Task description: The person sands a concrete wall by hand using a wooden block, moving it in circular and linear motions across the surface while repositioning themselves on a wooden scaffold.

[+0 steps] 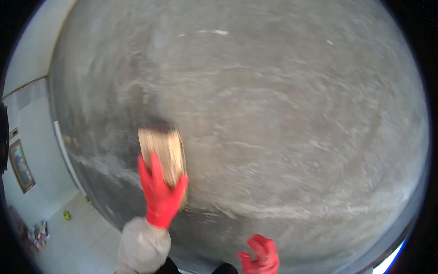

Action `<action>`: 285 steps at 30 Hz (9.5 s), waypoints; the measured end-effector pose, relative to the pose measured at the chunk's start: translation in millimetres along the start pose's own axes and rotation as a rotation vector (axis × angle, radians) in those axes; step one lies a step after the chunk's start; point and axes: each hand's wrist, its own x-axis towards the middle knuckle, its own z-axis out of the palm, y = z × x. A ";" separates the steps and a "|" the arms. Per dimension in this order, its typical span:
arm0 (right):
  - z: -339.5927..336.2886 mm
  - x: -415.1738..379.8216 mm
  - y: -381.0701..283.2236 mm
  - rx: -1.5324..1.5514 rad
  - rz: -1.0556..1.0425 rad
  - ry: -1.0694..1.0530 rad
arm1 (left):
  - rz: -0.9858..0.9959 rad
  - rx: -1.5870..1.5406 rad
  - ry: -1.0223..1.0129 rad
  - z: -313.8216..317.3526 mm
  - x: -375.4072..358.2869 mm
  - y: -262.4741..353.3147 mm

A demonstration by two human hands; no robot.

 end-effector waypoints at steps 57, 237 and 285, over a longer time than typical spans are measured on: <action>-266.3 -164.0 340.0 -0.569 0.639 0.624 | -0.123 -0.470 0.070 120.3 -150.4 162.3; 123.8 9.4 13.5 -0.616 -0.131 0.338 | -0.659 -0.739 -0.670 -49.9 -271.3 60.5; 21.6 9.6 22.8 -0.179 0.176 0.371 | -0.196 -0.156 0.023 45.5 -132.1 57.7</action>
